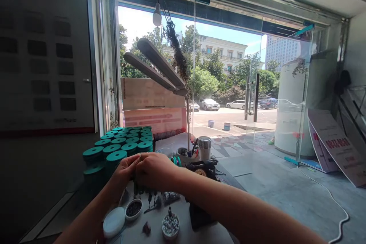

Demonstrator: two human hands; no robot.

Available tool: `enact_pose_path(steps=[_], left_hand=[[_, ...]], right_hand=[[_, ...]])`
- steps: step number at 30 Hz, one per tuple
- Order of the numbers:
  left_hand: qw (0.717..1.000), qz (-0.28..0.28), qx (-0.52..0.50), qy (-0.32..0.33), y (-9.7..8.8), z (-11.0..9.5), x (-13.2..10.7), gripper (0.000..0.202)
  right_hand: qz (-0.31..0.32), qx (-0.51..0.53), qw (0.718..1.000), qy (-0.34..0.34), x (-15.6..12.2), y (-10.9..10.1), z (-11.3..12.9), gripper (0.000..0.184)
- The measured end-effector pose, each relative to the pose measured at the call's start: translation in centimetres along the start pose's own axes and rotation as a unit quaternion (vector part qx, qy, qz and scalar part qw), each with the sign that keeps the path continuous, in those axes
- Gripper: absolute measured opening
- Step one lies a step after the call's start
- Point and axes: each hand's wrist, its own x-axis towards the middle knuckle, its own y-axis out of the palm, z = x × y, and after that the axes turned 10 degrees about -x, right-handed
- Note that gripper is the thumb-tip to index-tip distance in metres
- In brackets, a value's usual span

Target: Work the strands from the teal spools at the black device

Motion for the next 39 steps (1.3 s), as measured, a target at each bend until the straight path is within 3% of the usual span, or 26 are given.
enact_pose_path(steps=[7,18,26,34,39], left_hand=[[0.997,-0.055,0.024,0.058,0.2,0.6,0.8,0.039],[0.991,-0.067,0.087,0.08,0.3,1.0,1.2,0.024],[0.982,-0.101,0.14,0.071,-0.4,1.5,2.1,0.029],[0.988,-0.09,0.123,0.009,-0.3,1.3,2.9,0.029],[0.99,-0.087,0.107,-0.004,-0.2,1.4,2.9,0.03]], right_hand=[[0.117,-0.077,0.99,-0.017,0.7,-2.1,1.1,0.014],[0.086,-0.127,0.988,-0.026,0.5,-0.1,0.2,0.016],[0.108,-0.115,0.987,-0.02,0.8,-1.8,0.2,0.016],[0.164,-0.179,0.97,-0.026,1.8,-3.2,0.5,0.02],[0.166,-0.211,0.963,-0.022,1.9,-3.4,1.0,0.02]])
